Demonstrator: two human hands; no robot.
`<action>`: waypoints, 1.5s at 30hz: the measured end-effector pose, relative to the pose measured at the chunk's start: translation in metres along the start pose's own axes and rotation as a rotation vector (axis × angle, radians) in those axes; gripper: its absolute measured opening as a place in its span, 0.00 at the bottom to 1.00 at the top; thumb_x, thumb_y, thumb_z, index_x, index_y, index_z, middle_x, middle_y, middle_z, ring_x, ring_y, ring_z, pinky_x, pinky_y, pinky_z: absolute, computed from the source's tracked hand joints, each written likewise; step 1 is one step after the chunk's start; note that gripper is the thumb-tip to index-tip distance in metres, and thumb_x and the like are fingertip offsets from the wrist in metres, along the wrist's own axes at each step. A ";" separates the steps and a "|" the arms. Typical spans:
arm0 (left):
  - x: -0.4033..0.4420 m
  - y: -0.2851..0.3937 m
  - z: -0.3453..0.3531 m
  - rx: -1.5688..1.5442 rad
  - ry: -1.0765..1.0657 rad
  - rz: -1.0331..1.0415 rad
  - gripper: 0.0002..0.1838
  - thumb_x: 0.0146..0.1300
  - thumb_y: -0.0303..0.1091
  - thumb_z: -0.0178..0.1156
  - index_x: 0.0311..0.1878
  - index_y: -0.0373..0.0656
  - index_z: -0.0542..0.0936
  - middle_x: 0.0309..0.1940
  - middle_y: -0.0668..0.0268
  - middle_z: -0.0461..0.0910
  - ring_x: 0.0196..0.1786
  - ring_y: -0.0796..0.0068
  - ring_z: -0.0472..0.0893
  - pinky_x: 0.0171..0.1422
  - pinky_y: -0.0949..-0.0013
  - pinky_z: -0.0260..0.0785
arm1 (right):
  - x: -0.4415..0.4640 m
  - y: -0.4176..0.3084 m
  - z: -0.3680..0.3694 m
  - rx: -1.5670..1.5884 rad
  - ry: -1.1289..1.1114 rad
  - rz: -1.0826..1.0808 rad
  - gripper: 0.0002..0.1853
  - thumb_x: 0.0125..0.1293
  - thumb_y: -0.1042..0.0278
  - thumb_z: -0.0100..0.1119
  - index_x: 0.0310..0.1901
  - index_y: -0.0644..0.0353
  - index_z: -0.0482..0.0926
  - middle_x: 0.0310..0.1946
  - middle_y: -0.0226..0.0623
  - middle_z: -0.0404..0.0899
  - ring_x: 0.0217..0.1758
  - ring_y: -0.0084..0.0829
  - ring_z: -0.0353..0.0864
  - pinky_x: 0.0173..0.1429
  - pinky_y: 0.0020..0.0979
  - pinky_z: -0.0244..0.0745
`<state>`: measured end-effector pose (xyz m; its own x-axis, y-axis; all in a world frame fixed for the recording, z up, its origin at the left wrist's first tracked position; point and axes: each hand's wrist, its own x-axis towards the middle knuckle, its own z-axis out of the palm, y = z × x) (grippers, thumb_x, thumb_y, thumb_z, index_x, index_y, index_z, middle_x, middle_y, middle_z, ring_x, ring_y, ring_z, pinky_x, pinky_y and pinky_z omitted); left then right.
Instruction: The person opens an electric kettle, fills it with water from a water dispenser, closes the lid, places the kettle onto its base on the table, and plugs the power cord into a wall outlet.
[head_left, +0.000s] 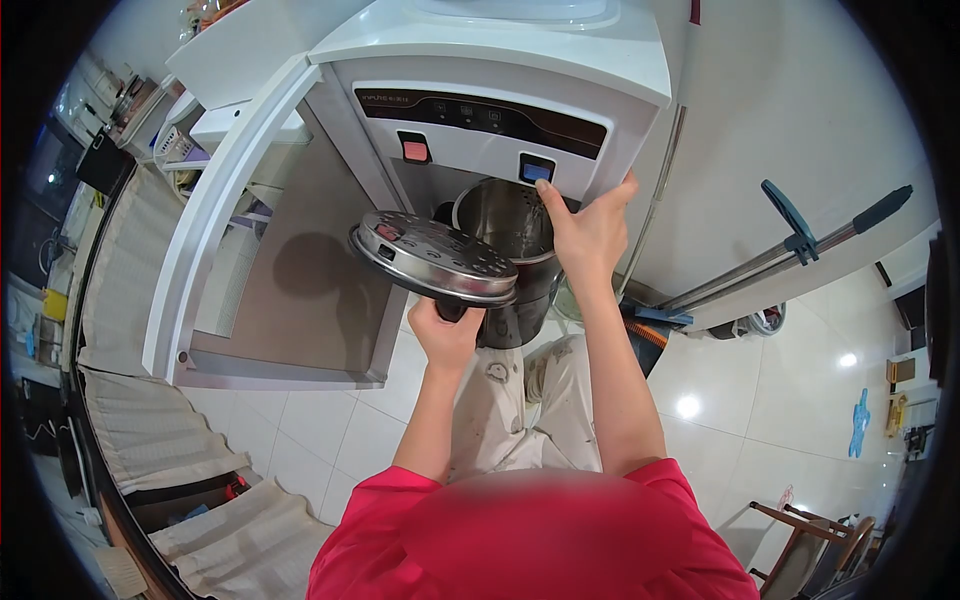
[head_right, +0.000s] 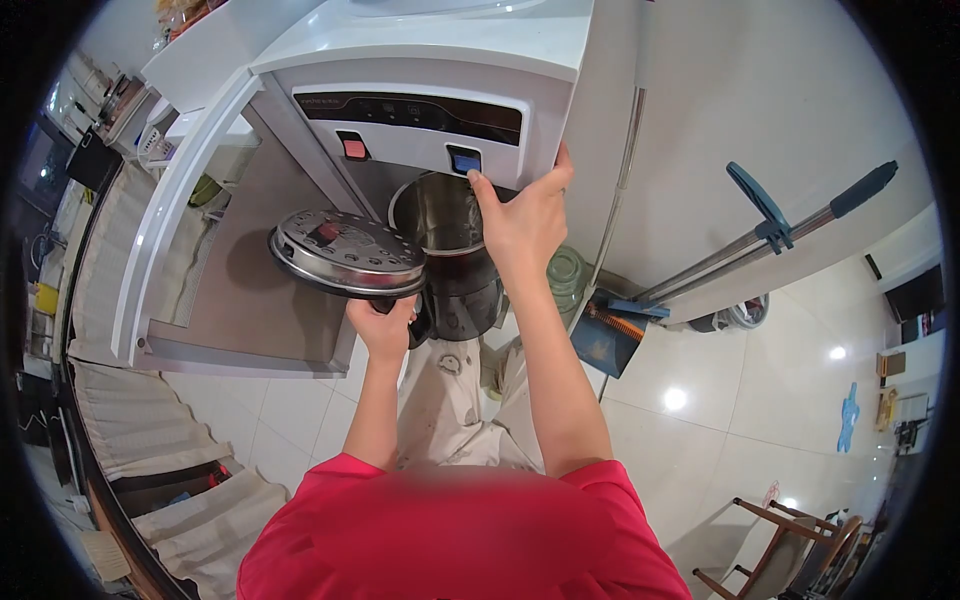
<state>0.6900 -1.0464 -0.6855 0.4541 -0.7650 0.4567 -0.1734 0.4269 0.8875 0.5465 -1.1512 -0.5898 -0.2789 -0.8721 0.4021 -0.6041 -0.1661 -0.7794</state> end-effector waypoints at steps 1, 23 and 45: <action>-0.001 0.000 0.000 0.002 -0.002 0.000 0.08 0.57 0.22 0.68 0.38 0.31 0.80 0.26 0.66 0.80 0.20 0.84 0.74 0.22 0.79 0.66 | 0.000 0.000 0.000 -0.005 0.001 0.003 0.52 0.54 0.50 0.73 0.69 0.67 0.49 0.53 0.60 0.75 0.53 0.56 0.79 0.54 0.48 0.73; -0.003 0.001 -0.001 -0.068 0.028 -0.106 0.13 0.53 0.26 0.71 0.40 0.31 0.81 0.34 0.63 0.85 0.37 0.79 0.81 0.45 0.74 0.73 | -0.001 0.000 0.001 0.004 0.015 -0.004 0.51 0.54 0.50 0.73 0.69 0.65 0.50 0.52 0.59 0.76 0.52 0.56 0.79 0.53 0.48 0.73; -0.002 -0.003 -0.001 -0.025 -0.004 0.011 0.08 0.57 0.22 0.68 0.38 0.32 0.79 0.27 0.65 0.80 0.21 0.84 0.74 0.22 0.79 0.66 | -0.001 -0.001 0.001 0.001 0.025 -0.014 0.51 0.54 0.51 0.73 0.69 0.65 0.49 0.52 0.59 0.76 0.52 0.56 0.79 0.54 0.48 0.72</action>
<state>0.6908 -1.0458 -0.6886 0.4486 -0.7620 0.4671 -0.1564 0.4476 0.8804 0.5480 -1.1506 -0.5904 -0.2891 -0.8580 0.4246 -0.6074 -0.1784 -0.7741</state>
